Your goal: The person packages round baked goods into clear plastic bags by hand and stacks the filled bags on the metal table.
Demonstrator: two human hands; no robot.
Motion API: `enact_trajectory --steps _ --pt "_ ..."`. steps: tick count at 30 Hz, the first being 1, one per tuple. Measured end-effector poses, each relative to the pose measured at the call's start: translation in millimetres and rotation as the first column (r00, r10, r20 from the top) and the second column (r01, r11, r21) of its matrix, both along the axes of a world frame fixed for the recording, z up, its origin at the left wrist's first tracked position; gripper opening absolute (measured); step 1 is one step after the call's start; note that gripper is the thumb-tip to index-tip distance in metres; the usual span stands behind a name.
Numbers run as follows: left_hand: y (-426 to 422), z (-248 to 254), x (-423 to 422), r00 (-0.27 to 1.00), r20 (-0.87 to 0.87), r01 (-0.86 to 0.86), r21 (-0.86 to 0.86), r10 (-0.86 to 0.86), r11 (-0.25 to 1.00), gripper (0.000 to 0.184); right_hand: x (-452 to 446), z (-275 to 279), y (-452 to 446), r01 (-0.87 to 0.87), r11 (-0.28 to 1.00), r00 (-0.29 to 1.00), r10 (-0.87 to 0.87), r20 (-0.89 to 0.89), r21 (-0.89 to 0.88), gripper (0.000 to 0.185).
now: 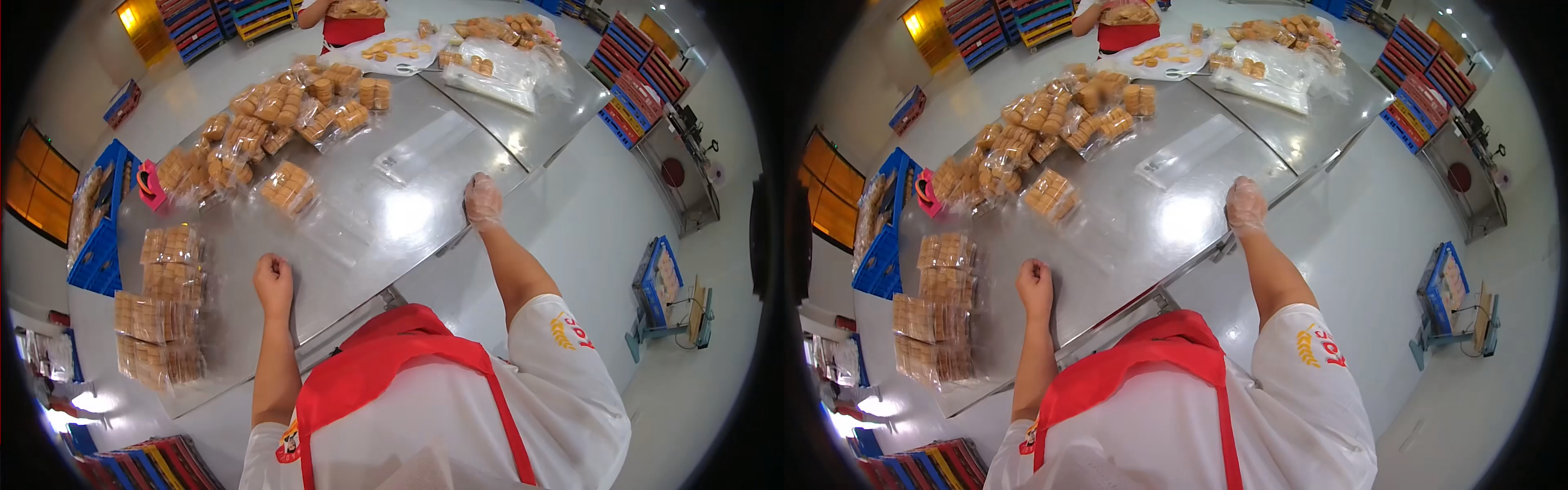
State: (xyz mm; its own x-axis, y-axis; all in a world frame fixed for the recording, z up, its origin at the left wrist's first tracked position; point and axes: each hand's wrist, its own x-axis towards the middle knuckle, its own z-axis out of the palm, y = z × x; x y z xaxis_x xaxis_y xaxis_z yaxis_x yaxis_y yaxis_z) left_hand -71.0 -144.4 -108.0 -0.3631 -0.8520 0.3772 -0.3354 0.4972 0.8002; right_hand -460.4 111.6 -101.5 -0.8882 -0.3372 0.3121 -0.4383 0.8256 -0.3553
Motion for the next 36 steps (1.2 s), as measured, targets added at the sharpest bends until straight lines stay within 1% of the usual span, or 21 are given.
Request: enact_trajectory --steps 4,6,9,12,22,27,30,32,33,36 --pt "-3 -1 1 1.0 0.017 0.015 0.043 -0.015 0.999 0.01 1 3 2 -0.018 1.0 1.0 0.018 0.012 0.012 0.021" --pt "-2 -1 1 1.0 0.007 0.005 0.065 -0.006 0.998 0.01 2 2 2 -0.01 1.0 1.0 0.01 -0.012 -0.014 0.021" --pt "-3 -2 -1 1.0 -0.007 0.005 0.051 -0.005 0.999 0.01 1 2 1 -0.006 1.0 1.0 0.005 -0.028 -0.026 0.021" --pt "-3 -2 0 1.0 -0.004 0.011 0.08 -0.011 0.997 0.01 3 2 1 -0.001 1.0 0.999 0.0 -0.035 -0.013 0.02" --pt "-1 0 -2 1.0 -0.003 -0.002 0.068 0.002 0.998 0.01 3 1 1 0.015 1.0 0.997 -0.016 -0.072 -0.013 0.018" --pt "-2 1 -1 1.0 0.009 -0.007 0.078 0.006 0.997 0.01 5 5 -1 0.029 1.0 0.998 -0.029 -0.054 0.0 0.017" --pt "-2 1 -1 1.0 0.02 -0.017 0.021 0.016 1.0 0.01 6 8 -1 0.037 0.999 0.999 -0.037 -0.023 0.013 0.017" --pt "0 2 -2 1.0 0.021 -0.016 0.03 0.016 0.999 0.01 6 8 -2 0.033 0.999 0.999 -0.032 -0.005 0.002 0.018" --pt "3 6 -3 1.0 0.026 -0.014 0.038 0.013 0.999 0.011 5 8 -3 0.031 0.999 1.0 -0.031 0.002 -0.009 0.018" --pt "7 12 -6 0.992 0.119 -0.051 0.084 0.04 0.995 0.012 10 12 3 0.016 1.0 1.0 -0.016 -0.004 -0.013 0.019"
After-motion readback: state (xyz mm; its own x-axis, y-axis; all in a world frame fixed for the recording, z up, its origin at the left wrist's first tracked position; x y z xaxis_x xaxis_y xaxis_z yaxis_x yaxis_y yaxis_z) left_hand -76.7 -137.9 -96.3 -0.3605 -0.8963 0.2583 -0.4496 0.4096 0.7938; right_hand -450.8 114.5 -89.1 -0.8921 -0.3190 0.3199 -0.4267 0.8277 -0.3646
